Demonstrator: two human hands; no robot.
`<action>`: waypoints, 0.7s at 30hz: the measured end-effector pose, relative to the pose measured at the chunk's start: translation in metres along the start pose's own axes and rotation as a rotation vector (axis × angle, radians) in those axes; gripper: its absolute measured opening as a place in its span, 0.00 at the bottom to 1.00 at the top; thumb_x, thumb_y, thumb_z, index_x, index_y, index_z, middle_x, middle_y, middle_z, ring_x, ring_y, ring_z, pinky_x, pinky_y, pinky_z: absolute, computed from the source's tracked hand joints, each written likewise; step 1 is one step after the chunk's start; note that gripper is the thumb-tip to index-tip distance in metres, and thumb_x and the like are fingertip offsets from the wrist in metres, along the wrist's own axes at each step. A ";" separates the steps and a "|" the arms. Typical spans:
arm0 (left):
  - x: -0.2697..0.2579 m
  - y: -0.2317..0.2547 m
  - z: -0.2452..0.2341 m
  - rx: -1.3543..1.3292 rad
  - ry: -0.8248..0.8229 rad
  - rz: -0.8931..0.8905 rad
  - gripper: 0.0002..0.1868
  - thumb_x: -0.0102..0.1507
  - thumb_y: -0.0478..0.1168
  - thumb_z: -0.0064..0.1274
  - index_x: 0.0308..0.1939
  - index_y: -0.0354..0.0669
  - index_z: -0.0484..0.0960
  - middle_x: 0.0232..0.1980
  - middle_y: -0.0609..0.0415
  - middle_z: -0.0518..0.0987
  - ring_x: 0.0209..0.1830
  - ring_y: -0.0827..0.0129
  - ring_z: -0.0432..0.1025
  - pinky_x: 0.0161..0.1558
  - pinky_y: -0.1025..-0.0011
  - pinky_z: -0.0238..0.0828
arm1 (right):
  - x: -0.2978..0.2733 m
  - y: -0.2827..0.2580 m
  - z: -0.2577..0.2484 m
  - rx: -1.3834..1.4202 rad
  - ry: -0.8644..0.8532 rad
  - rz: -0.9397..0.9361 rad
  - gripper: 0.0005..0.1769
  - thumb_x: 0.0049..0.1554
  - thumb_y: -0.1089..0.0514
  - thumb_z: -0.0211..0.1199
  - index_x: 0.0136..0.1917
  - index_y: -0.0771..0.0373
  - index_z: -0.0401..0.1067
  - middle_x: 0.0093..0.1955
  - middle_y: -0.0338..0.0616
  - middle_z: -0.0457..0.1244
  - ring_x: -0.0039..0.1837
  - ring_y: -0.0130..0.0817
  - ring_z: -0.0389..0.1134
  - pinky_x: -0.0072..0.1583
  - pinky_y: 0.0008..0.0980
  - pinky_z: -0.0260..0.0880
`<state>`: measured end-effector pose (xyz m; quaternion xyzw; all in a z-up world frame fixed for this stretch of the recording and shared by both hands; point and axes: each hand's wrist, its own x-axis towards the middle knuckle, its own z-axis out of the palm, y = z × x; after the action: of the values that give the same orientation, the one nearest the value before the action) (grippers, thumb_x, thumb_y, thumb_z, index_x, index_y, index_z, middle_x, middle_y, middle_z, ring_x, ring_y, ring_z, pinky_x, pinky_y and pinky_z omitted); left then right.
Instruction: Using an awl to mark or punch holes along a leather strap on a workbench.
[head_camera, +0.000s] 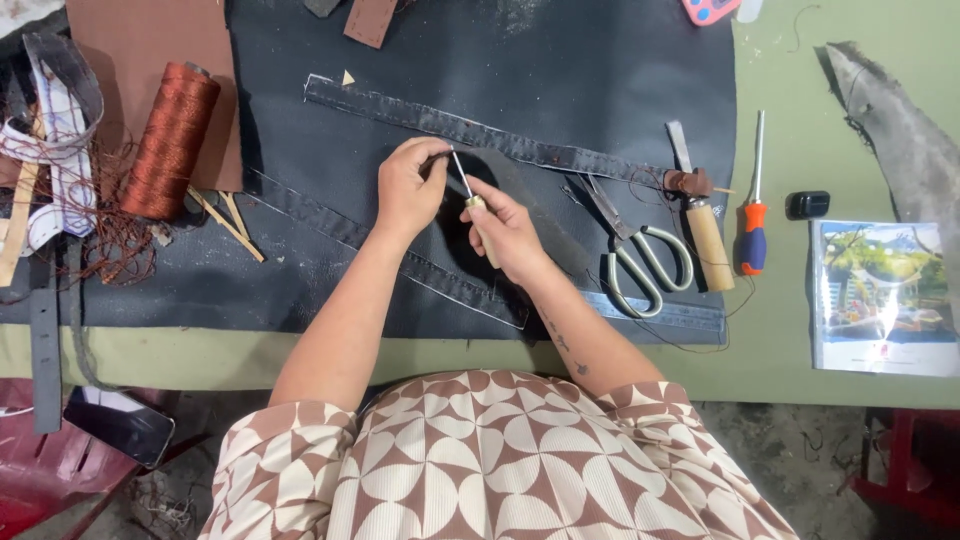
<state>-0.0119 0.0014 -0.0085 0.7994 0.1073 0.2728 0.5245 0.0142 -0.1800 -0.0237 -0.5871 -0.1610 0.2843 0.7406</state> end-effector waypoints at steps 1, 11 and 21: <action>0.000 -0.001 0.000 -0.003 0.001 0.000 0.11 0.63 0.26 0.57 0.46 0.42 0.87 0.45 0.53 0.83 0.49 0.60 0.79 0.48 0.69 0.82 | -0.002 0.004 0.001 -0.003 0.000 0.000 0.25 0.65 0.65 0.54 0.75 0.64 0.65 0.44 0.53 0.66 0.33 0.29 0.66 0.32 0.27 0.68; -0.006 -0.014 -0.001 0.157 0.296 0.424 0.11 0.60 0.22 0.54 0.37 0.42 0.83 0.44 0.54 0.85 0.48 0.59 0.79 0.50 0.64 0.79 | -0.012 0.026 0.012 -0.406 0.046 -0.332 0.28 0.62 0.67 0.63 0.75 0.64 0.66 0.48 0.52 0.64 0.41 0.33 0.72 0.37 0.27 0.78; -0.010 0.004 -0.007 0.177 -0.004 0.042 0.12 0.62 0.31 0.49 0.47 0.50 0.72 0.39 0.54 0.86 0.43 0.52 0.81 0.47 0.54 0.76 | -0.006 0.014 0.002 -0.114 -0.009 -0.106 0.24 0.66 0.61 0.57 0.74 0.65 0.65 0.46 0.55 0.68 0.37 0.29 0.70 0.35 0.26 0.76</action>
<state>-0.0244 0.0007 -0.0061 0.8452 0.1129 0.2715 0.4463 0.0055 -0.1802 -0.0358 -0.6179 -0.2111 0.2374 0.7192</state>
